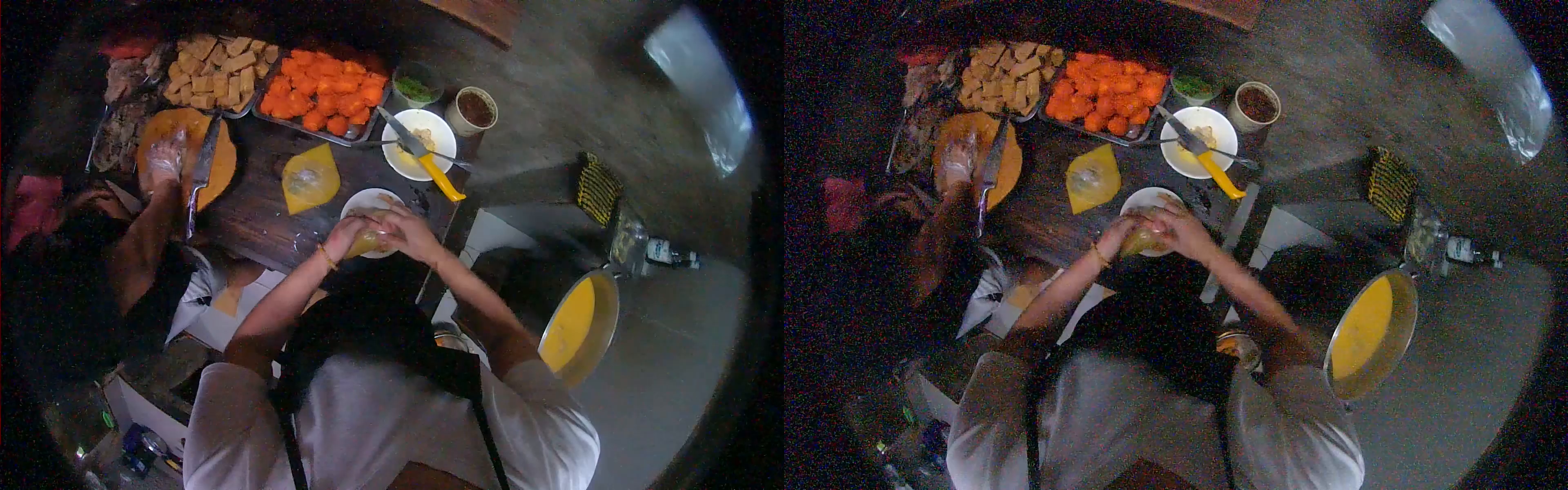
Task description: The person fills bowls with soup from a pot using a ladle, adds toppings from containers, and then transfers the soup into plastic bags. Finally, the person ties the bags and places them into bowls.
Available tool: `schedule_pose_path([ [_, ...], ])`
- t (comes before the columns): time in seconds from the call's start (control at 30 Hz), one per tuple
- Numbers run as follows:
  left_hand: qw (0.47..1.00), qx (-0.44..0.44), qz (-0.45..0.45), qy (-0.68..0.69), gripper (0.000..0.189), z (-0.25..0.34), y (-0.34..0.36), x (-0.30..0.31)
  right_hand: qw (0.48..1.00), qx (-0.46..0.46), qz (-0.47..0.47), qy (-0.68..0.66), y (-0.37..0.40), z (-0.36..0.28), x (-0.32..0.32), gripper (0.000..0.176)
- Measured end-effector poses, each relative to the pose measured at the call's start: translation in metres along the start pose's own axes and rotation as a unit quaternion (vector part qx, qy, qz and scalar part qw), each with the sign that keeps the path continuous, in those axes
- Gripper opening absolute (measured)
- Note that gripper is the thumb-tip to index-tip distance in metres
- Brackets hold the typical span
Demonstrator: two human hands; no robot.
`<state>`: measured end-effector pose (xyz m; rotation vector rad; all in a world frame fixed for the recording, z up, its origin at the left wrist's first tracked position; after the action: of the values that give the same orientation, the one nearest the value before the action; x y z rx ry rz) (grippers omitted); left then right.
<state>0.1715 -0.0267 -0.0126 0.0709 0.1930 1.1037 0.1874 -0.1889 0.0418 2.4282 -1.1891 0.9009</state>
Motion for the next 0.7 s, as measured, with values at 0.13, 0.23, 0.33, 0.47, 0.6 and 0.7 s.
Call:
schedule_pose_path([
  [0.13,0.91,0.206,0.117,0.341,0.022,0.014,0.011,-0.009,0.982,-0.127,0.08,-0.116,0.016,0.001,-0.012,0.017],
  [0.23,0.989,0.006,-0.046,-0.14,0.024,0.021,0.008,-0.002,0.984,-0.087,0.087,-0.127,0.02,0.017,-0.025,0.016],
  [0.33,0.875,-0.118,-0.119,-0.454,0.031,0.064,-0.004,-0.015,0.995,0.002,0.101,-0.027,0.017,0.007,-0.016,0.016],
  [0.47,0.881,-0.117,-0.057,-0.454,0.027,0.051,-0.018,-0.015,0.994,-0.051,0.092,-0.042,0.016,0.003,-0.006,0.017],
  [0.6,0.989,0.046,0.122,-0.068,0.021,-0.017,-0.011,0.006,0.996,-0.016,0.085,0.03,0.016,0.01,-0.015,0.017],
  [0.7,0.956,0.029,0.214,0.197,0.016,0.006,-0.003,-0.01,0.984,-0.014,0.167,0.057,0.016,0.02,-0.032,0.019],
])
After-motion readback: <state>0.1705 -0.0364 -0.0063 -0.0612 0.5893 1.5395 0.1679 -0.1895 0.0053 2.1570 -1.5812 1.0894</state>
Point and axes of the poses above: each hand's wrist, its own y-axis away from the middle knuckle, its own x-axis out of the back of the hand, z = x × y, the point moved 3 cm from there along -y, towards the middle knuckle, and after that the axes turned 2 degrees about -x, right-handed, at the moved point
